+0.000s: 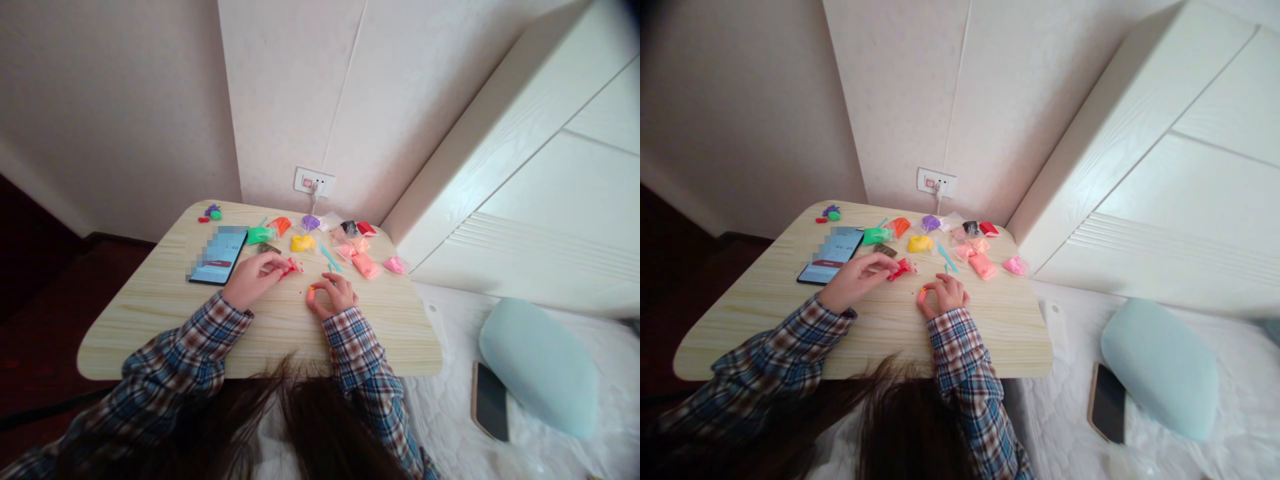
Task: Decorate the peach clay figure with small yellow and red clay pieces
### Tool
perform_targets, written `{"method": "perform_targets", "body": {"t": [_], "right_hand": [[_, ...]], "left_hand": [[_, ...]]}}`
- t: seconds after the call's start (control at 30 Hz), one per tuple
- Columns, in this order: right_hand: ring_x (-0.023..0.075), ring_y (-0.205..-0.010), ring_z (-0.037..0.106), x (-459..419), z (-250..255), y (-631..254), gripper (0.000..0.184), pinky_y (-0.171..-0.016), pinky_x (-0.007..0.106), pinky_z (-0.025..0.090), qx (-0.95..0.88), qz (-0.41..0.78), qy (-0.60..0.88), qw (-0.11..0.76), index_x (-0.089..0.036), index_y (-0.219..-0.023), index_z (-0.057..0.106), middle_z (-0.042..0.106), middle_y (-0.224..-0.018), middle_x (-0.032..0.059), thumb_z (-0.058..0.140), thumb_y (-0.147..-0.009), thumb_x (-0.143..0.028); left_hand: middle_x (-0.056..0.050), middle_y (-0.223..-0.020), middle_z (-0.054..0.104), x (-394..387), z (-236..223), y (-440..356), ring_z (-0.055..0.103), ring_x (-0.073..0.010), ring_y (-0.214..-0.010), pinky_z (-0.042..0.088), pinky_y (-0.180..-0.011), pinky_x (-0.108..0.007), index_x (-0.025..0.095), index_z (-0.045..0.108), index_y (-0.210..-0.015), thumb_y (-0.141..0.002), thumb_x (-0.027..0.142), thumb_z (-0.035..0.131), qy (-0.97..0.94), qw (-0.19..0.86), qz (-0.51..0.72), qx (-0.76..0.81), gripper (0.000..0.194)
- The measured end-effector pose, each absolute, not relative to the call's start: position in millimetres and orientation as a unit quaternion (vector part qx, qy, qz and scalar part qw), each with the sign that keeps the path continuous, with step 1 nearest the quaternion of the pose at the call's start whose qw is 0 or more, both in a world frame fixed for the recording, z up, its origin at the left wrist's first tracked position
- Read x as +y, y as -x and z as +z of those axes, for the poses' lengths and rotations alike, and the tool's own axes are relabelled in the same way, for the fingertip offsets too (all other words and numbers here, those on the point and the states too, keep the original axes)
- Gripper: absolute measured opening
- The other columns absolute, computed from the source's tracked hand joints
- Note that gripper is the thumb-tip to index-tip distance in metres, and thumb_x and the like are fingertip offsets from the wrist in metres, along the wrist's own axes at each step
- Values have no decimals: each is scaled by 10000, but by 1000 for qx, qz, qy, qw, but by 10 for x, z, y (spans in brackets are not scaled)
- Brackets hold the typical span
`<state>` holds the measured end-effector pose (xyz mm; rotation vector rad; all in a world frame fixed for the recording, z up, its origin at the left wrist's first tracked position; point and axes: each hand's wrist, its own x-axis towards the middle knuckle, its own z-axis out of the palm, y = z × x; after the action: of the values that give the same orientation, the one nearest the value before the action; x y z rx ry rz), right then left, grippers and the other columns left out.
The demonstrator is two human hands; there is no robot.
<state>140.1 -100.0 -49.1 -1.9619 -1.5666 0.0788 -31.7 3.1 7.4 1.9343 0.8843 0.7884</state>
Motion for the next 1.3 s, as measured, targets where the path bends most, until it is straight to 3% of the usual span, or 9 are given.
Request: {"method": "perform_targets", "body": {"t": [0.13, 0.2, 0.37, 0.6, 0.77, 0.93, 1.17, 1.3], "right_hand": [[239, -1115, 506, -1010, -501, -1405, 240, -873, 383, 343, -592, 37, 740, 317, -288, -942, 666, 581, -1197, 30, 668, -703, -317], [244, -1108, 510, -1012, -505, -1407, 255, -868, 384, 351, -594, 37, 738, 317, -283, -952, 666, 581, -1195, 37, 674, -700, -322], [256, -1102, 521, -1012, -509, -1433, 309, -847, 386, 369, -605, 28, 730, 318, -278, -1000, 655, 584, -1195, 50, 686, -701, -350], [242, -1055, 544, -1016, -480, -1545, 263, -814, 364, 405, -598, 2, 729, 332, -257, -986, 653, 583, -1158, 57, 652, -729, -315], [254, -900, 566, -1079, -481, -1709, 231, -700, 373, 414, -528, -10, 796, 294, -205, -922, 634, 571, -969, 81, 632, -731, -334], [257, -855, 564, -1051, -512, -1739, 183, -745, 426, 389, -511, -11, 816, 271, -211, -744, 617, 550, -853, 58, 656, -715, -387], [267, -865, 574, -870, -518, -1724, 136, -776, 460, 380, -507, 1, 822, 260, -205, -681, 611, 570, -838, 82, 608, -768, -310], [281, -862, 565, -858, -549, -1769, 121, -760, 461, 381, -519, -1, 816, 255, -217, -694, 594, 584, -837, 95, 584, -785, -296]], "left_hand": [[-83, -1000, 646, 63, 46, 268, 570, -241, -972, 486, -855, -404, 159, 626, -950, -794, 182, 524, -851, 206, 330, 353, 188], [-100, -1010, 632, 71, 32, 239, 537, -265, -996, 446, -904, -431, 149, 621, -980, -807, 241, 566, -873, 125, 306, 359, 204], [-139, -1035, 615, 81, 17, 171, 506, -313, -1001, 409, -861, -447, 133, 616, -1042, -801, 381, 605, -887, 41, 219, 404, 346], [-102, -989, 659, 131, -67, 136, 526, -306, -1002, 368, -803, -441, 172, 651, -961, -821, 299, 570, -895, 94, 217, 377, 206], [-79, -993, 689, 118, -2, 144, 567, -282, -992, 351, -855, -454, 176, 648, -922, -808, 225, 565, -883, 113, 240, 387, 149], [-62, -982, 683, 64, 233, 195, 573, -244, -1001, 357, -936, -410, 183, 635, -926, -798, 201, 590, -834, 140, 398, 355, 137], [-36, -887, 663, 5, 300, 238, 595, -203, -892, 446, -840, -321, 190, 623, -849, -774, 299, 629, -726, 333, 518, 305, 132], [-32, -841, 651, -16, 288, 252, 589, -203, -863, 448, -835, -321, 195, 615, -825, -769, 308, 638, -706, 370, 535, 279, 128]]}}
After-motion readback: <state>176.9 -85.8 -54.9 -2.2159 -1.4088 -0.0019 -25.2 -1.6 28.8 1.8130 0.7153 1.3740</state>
